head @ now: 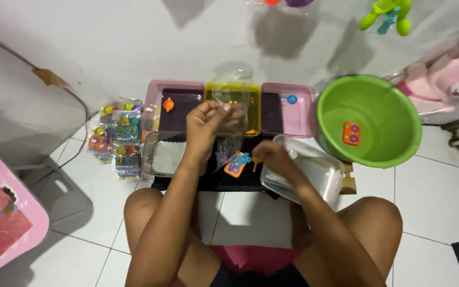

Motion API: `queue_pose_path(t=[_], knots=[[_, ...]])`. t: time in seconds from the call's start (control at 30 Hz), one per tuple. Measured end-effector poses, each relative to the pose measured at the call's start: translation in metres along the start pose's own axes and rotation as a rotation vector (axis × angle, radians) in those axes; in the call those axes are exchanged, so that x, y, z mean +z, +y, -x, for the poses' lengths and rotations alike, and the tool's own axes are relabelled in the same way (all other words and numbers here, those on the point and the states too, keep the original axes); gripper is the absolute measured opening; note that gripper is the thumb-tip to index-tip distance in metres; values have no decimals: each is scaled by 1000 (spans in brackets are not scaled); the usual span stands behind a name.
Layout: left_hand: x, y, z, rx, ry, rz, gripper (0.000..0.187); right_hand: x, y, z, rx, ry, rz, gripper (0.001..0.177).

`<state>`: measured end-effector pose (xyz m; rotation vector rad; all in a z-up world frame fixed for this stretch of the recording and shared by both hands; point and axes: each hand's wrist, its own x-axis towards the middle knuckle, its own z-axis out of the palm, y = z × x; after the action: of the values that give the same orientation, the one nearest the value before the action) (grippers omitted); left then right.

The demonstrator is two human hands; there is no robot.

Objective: Cleaning small plastic toys with a cloth and sorting them into small plastic bags and containers.

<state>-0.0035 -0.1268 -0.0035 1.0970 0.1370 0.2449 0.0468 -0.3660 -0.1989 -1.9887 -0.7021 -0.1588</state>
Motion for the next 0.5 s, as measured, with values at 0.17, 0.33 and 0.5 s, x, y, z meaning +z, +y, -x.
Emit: queue_pose_path(t=[0.17, 0.33, 0.5], knots=[[-14, 7, -1, -67, -71, 83, 13, 39, -76, 3, -164, -414, 454, 31], [-18, 5, -2, -109, -51, 95, 13, 66, 3, 3, -428, -453, 604, 62], [-21, 7, -4, -152, -41, 92, 17, 74, 21, -17, -200, -650, 617, 62]])
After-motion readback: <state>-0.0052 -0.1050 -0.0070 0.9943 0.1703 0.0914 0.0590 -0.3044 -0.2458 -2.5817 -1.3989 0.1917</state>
